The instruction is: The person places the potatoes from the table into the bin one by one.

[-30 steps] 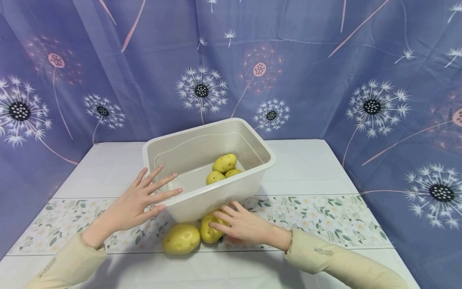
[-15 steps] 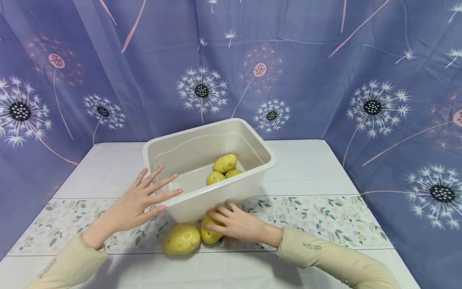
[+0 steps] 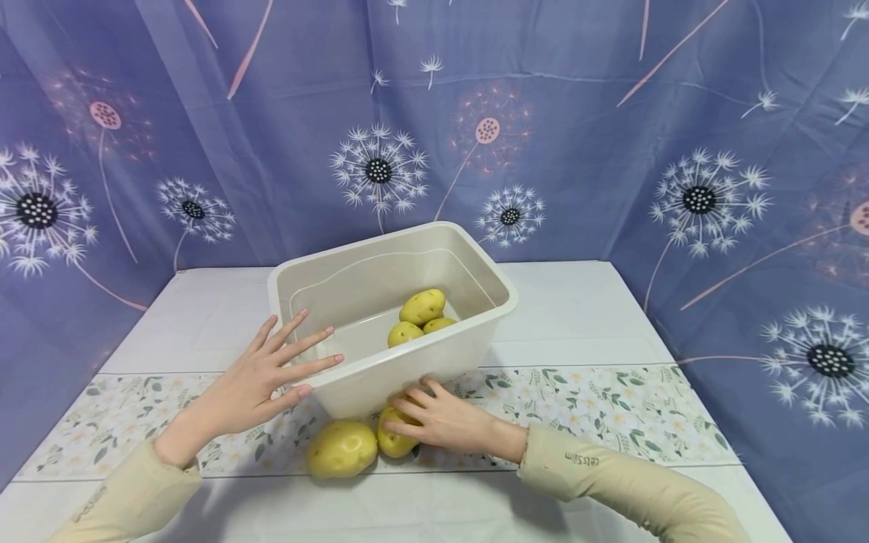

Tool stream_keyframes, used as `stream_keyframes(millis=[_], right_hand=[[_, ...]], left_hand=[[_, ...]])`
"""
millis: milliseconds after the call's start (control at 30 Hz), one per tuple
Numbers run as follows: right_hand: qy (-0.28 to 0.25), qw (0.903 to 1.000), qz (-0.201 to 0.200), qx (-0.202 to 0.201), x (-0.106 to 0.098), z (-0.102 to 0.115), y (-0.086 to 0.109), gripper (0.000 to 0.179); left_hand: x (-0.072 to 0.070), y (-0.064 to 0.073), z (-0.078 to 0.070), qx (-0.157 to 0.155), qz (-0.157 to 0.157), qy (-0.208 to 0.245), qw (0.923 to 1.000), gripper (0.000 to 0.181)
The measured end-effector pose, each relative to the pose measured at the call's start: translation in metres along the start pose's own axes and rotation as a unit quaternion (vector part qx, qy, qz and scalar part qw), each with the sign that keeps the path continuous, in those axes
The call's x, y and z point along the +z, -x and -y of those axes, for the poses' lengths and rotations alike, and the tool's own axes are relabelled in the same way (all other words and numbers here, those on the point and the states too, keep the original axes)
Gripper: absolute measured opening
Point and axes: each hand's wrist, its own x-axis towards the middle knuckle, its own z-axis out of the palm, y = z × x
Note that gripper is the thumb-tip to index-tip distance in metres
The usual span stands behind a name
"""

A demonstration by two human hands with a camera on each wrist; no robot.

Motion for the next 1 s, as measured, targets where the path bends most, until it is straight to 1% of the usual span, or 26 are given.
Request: stream_keyframes(millis=[167, 433, 600, 700, 767, 867, 1000], right_hand=[[0.011, 0.9999, -0.009, -0.002, -0.001, 0.001, 0.003, 0.063], [-0.029, 0.9987, -0.037, 0.022, -0.013, -0.003, 0.014, 0.075], [-0.038, 0.9978, -0.044, 0.031, -0.027, -0.011, 0.023, 0.079], [-0.042, 0.9975, -0.042, 0.038, -0.038, -0.016, 0.028, 0.083], [-0.039, 0.9975, -0.04, 0.043, -0.046, -0.02, 0.03, 0.082], [-0.02, 0.9979, -0.036, 0.049, -0.057, -0.027, 0.034, 0.079], [0.001, 0.9978, -0.037, 0.054, -0.069, -0.037, 0.038, 0.079]], left_hand=[[0.0, -0.001, -0.001, -0.002, 0.004, 0.001, 1.0, 0.043], [0.0, -0.001, -0.001, 0.001, 0.001, 0.0, 1.0, 0.043], [0.0, -0.001, 0.0, -0.001, 0.004, 0.004, 1.0, 0.043], [0.001, -0.001, 0.0, -0.001, 0.004, 0.001, 1.0, 0.043], [0.001, -0.001, 0.0, -0.001, 0.003, 0.0, 1.0, 0.043], [0.001, 0.0, 0.001, 0.001, 0.0, -0.004, 1.0, 0.043], [0.001, 0.0, 0.001, 0.001, -0.001, -0.005, 1.0, 0.043]])
